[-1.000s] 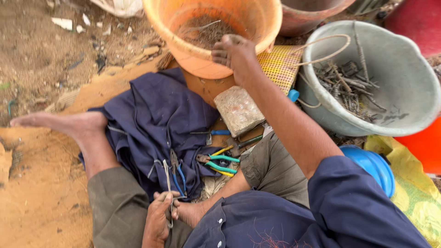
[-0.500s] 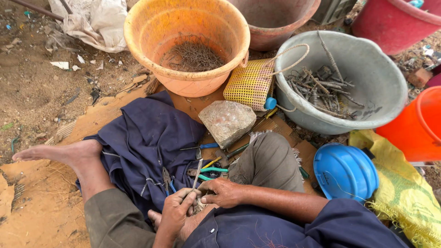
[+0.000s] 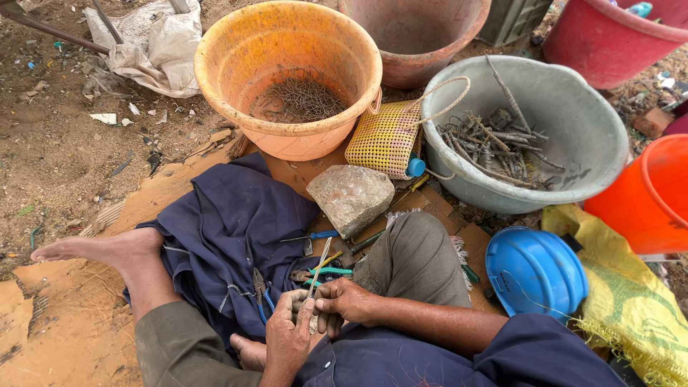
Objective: The person sits on the ground and uses pliers to straighten and separate twisted metal wires. They repeatedly grip, twist, and pull the wires to untangle them, then place the processed pieces into a nearby bucket.
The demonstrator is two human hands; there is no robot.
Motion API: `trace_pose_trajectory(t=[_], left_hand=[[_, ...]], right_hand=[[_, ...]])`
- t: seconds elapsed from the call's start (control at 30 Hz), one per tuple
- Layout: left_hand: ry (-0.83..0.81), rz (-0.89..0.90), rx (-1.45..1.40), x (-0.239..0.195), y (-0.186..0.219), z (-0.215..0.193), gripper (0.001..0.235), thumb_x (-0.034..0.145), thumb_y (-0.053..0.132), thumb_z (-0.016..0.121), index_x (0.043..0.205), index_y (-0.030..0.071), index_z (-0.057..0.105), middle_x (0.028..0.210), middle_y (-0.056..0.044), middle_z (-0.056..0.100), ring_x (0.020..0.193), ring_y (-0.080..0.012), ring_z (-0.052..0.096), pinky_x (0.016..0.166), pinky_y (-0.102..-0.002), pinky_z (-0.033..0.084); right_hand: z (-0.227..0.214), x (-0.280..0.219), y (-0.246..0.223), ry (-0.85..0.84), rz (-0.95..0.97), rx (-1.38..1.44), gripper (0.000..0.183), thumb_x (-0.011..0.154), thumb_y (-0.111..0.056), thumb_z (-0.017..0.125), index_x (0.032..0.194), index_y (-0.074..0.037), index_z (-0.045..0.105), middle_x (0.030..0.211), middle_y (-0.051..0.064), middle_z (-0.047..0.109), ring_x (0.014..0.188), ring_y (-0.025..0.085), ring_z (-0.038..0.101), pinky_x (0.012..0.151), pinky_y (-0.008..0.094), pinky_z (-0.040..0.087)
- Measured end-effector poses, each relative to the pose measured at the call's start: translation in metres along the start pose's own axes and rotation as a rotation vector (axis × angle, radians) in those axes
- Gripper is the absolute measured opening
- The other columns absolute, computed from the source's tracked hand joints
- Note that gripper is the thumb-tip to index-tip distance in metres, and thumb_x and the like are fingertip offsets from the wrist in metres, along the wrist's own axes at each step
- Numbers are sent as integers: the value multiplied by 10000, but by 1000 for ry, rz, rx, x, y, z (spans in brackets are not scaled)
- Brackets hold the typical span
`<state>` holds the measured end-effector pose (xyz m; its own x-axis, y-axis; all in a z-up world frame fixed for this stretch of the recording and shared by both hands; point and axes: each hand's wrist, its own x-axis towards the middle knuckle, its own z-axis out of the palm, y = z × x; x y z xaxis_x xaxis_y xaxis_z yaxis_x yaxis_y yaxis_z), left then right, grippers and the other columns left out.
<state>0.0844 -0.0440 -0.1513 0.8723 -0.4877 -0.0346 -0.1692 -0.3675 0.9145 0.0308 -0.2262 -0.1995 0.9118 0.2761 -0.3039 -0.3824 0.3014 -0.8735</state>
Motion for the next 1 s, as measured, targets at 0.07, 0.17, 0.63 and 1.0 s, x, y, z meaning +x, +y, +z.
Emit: trace_pose_trajectory(t=[0.07,0.17,0.63,1.0], left_hand=[[18,-6,126,-2,3,-1,170,922,216,652,1004,68,671,752,-37,741,657,-152,716,618,-318,561],[125,330,589,-2,3,-2,163,945,225,607,860,92,647,741,-51,690,678,-258,662,641,-425,484],[78,10,114,-3,-31,11,279,997,271,525,841,63,625,728,-90,694,669,-240,685,627,-388,526],[-142,-35,-443,2,-85,18,329,1036,219,527,807,20,655,631,7,571,556,-52,476,496,-225,405]], right_hand=[[0,2,2,-2,-4,31,208,1114,-180,505,1058,5,580,858,136,732,656,194,714,607,325,593],[0,1,3,-17,4,24,202,1117,-181,515,1062,5,574,848,146,729,644,193,707,597,320,586],[4,1,-1,-49,23,-5,176,1081,-153,572,1075,19,607,804,141,725,619,172,689,586,293,566],[7,-1,-14,46,17,-392,136,1038,-113,595,1020,11,645,720,77,693,596,115,650,563,276,542]])
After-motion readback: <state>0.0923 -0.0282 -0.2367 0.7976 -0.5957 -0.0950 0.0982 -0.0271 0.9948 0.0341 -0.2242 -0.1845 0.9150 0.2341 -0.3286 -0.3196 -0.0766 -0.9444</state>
